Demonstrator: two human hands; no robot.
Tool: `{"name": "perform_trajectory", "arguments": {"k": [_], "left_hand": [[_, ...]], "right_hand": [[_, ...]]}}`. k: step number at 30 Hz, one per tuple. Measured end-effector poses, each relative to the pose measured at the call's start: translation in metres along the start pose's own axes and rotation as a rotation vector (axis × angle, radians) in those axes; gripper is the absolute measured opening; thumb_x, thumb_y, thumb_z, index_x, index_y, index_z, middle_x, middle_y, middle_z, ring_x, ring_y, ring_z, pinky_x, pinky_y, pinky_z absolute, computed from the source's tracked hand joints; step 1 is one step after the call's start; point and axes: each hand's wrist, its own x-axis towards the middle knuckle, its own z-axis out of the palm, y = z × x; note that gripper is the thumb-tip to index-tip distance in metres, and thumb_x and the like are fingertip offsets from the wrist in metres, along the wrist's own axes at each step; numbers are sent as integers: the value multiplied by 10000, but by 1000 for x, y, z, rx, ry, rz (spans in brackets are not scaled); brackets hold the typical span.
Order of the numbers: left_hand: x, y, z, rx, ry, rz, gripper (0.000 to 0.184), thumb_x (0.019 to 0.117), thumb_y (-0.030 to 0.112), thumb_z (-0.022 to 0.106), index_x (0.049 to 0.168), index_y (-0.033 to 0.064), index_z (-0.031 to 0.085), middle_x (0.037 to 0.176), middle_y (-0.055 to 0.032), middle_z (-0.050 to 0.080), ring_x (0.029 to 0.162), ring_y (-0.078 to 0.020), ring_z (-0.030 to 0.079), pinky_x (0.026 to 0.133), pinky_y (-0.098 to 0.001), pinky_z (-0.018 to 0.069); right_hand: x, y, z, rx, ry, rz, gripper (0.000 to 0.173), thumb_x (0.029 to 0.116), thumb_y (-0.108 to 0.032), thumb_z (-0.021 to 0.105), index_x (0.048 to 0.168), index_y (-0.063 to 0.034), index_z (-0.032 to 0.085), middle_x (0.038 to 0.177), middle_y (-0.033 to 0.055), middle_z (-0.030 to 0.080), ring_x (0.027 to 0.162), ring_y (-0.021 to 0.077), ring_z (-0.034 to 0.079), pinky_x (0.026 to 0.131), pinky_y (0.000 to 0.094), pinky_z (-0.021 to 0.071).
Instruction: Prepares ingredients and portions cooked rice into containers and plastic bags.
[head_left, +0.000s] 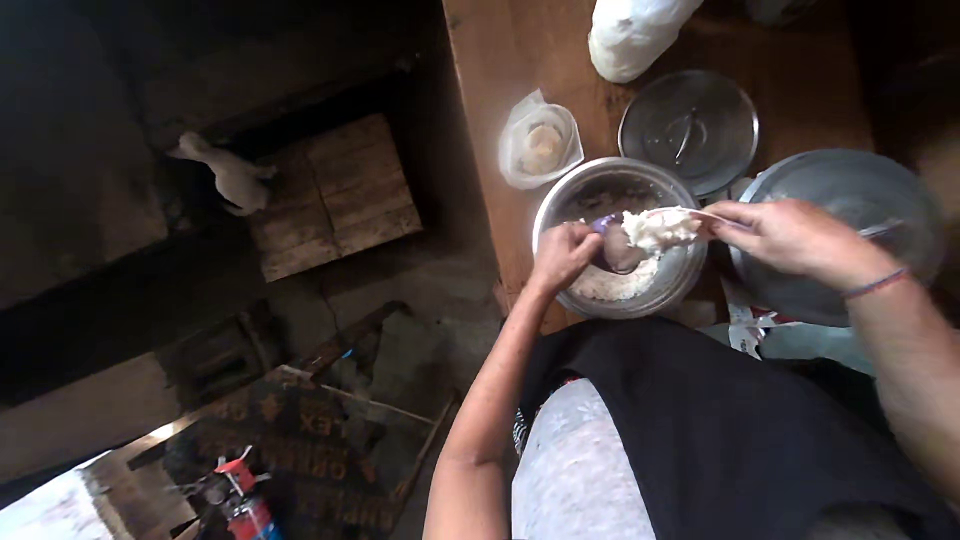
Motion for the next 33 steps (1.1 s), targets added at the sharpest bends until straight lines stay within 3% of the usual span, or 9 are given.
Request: {"name": "perform_trajectory", "arguments": {"k": [4, 7, 16, 23, 26, 28, 30, 31, 33], "left_hand": [[5, 12, 25, -332, 44, -203, 405, 1024, 190, 442, 655, 76, 565, 550, 8, 504, 480, -88, 464, 501, -285, 409], [5, 9, 33, -652, 100, -301, 421, 1043, 196, 385, 667, 107, 552, 511, 31, 507, 418, -37, 430, 430, -193, 367], [6, 8, 15, -565, 124, -148, 379, 961, 126, 460, 585, 144, 510, 520, 73, 463, 454, -12, 394, 452, -204, 322], [6, 13, 5, -128, 75, 168, 330, 917, 149, 546, 598, 69, 581, 578, 4, 534, 575, -100, 529, 585, -347, 428], [5, 12, 3, -47, -4, 276, 307, 909, 168, 569, 647, 28, 646, 644, -70, 619, 650, -174, 615, 648, -409, 478], [5, 8, 1, -66, -46, 286, 314, 910, 172, 567, 656, 8, 653, 664, -87, 627, 671, -183, 620, 663, -407, 482], [3, -1, -3, -151, -25, 248, 316, 908, 145, 539, 622, 25, 600, 637, -38, 580, 647, -118, 573, 641, -340, 461], [2, -8, -7, -205, -7, 215, 314, 905, 132, 526, 614, 31, 586, 643, -22, 578, 655, -92, 570, 649, -318, 465], [-1, -18, -15, -292, 23, 154, 319, 904, 143, 506, 603, 55, 564, 652, 8, 581, 662, -53, 567, 654, -285, 473]], "right_hand": [[-20, -38, 47, -57, 367, 38, 387, 1070, -124, 510, 1450, -102, 579, 1056, 327, 672, 830, 560, 662, 675, 701, 495], [-26, -41, 75, 21, 387, -64, 507, 1046, -29, 444, 1553, -29, 419, 1114, 351, 638, 811, 524, 678, 696, 640, 547], [-30, -51, 112, -30, 548, -102, 528, 1000, 27, 470, 1527, 13, 445, 1048, 331, 642, 720, 468, 684, 592, 544, 567], [-29, -51, 70, 130, 165, -43, 557, 1068, -50, 457, 1607, -54, 313, 1271, 327, 621, 1061, 512, 664, 925, 658, 512], [-20, -45, 35, 68, -97, -64, 580, 1082, -87, 464, 1630, -116, 275, 1363, 300, 596, 1169, 511, 623, 997, 673, 460], [-17, -38, 21, 39, -82, -14, 508, 1092, -148, 464, 1594, -182, 393, 1271, 267, 660, 1098, 506, 652, 934, 705, 468], [-21, -30, 18, 104, 142, 110, 331, 1099, -233, 458, 1358, -90, 608, 956, 285, 691, 869, 525, 669, 749, 736, 474], [-26, -31, 18, 196, 224, 179, 319, 1106, -265, 435, 1200, -21, 617, 820, 264, 624, 754, 475, 630, 671, 683, 460], [-40, -42, 26, 496, 221, 296, 357, 1112, -299, 422, 1024, -17, 623, 665, 53, 479, 553, 154, 451, 533, 354, 402]]}}
